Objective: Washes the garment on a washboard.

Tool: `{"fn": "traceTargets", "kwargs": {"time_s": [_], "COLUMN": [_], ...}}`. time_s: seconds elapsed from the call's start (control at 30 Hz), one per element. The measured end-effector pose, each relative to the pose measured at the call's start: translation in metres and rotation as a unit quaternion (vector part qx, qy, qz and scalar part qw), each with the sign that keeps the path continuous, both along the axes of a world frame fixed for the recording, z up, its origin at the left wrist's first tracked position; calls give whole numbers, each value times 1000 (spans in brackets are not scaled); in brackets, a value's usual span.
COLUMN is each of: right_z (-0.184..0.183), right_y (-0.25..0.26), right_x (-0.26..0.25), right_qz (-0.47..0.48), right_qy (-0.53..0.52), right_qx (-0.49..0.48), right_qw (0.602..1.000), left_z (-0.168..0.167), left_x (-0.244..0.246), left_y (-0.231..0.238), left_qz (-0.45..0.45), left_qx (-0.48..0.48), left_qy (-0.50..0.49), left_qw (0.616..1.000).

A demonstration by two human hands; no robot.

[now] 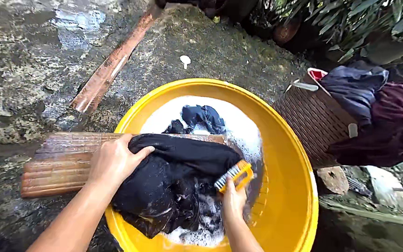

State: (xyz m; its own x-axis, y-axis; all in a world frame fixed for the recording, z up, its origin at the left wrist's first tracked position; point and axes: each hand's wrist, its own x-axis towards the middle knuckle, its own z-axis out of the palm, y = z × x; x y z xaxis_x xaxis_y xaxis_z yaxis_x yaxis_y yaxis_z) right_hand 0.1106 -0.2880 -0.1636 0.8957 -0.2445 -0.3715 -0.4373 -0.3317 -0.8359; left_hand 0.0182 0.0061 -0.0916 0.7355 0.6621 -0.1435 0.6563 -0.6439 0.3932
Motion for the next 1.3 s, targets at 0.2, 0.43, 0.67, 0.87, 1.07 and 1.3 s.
{"fn": "traceTargets", "kwargs": {"time_s": [0.2, 0.43, 0.67, 0.87, 1.07, 1.3], "right_z": [87, 21, 90, 68, 57, 78], "right_y": [148, 51, 118, 122, 23, 142], "right_x": [-50, 56, 39, 31, 123, 10], "right_qz": [420, 365, 411, 523, 342, 553], "right_qy": [-191, -33, 38, 36, 137, 45], "right_qx": [-69, -356, -276, -307, -418, -257], "right_qw": [884, 860, 868, 795, 830, 792], "left_z": [-9, -38, -44, -38, -43, -38], "left_x": [-21, -54, -48, -65, -56, -64], "left_y": [15, 33, 26, 11, 8, 6], "left_qz": [-109, -70, -73, -52, -47, -50], "left_qx": [112, 96, 105, 108, 107, 102], "left_qy": [-203, -183, -181, -162, -157, -141], "left_qw": [967, 976, 975, 980, 981, 983]}}
